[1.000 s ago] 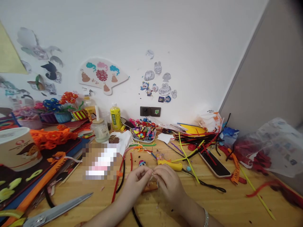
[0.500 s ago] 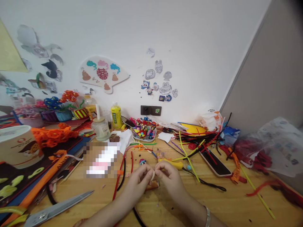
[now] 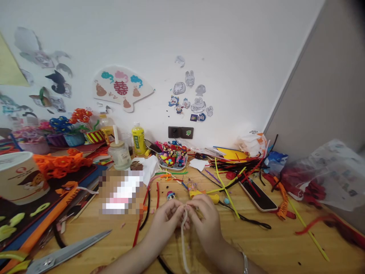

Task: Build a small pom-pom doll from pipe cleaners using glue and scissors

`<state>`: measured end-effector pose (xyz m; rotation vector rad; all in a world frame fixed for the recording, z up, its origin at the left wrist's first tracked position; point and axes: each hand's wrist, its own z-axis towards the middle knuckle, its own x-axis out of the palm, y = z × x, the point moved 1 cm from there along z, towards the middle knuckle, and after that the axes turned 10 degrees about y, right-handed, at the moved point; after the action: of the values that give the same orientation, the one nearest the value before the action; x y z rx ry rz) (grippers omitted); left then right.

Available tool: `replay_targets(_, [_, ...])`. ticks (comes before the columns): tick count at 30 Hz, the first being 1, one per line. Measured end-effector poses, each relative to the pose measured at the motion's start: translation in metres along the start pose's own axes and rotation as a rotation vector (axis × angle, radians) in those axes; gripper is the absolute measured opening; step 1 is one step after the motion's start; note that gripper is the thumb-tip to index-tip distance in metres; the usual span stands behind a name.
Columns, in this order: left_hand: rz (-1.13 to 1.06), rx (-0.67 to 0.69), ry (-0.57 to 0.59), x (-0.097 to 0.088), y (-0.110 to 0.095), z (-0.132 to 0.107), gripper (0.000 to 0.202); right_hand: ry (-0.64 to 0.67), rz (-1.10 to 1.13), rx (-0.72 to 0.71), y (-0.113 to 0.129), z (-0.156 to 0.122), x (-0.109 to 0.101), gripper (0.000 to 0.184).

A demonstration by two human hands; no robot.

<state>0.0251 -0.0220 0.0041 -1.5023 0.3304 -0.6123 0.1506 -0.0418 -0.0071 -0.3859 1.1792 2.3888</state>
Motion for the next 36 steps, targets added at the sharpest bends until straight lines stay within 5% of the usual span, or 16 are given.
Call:
replay_targets(11, [0.124, 0.090, -0.086, -0.0073, 0.0057, -0.0003, 0.030, 0.098, 0.152, -0.019, 0.0006, 0.0013, 0.0050, 0.014])
replay_targets(27, [-0.074, -0.008, -0.111, 0.0003, 0.0045, -0.0007, 0.033, 0.038, 0.158, 0.087, 0.0057, -0.0022, 0.0076, 0.014])
replay_targets(36, [0.138, 0.044, -0.142, -0.0051, 0.0098, 0.0027, 0.026, 0.072, 0.305, 0.299, 0.0076, 0.0021, 0.0085, 0.015])
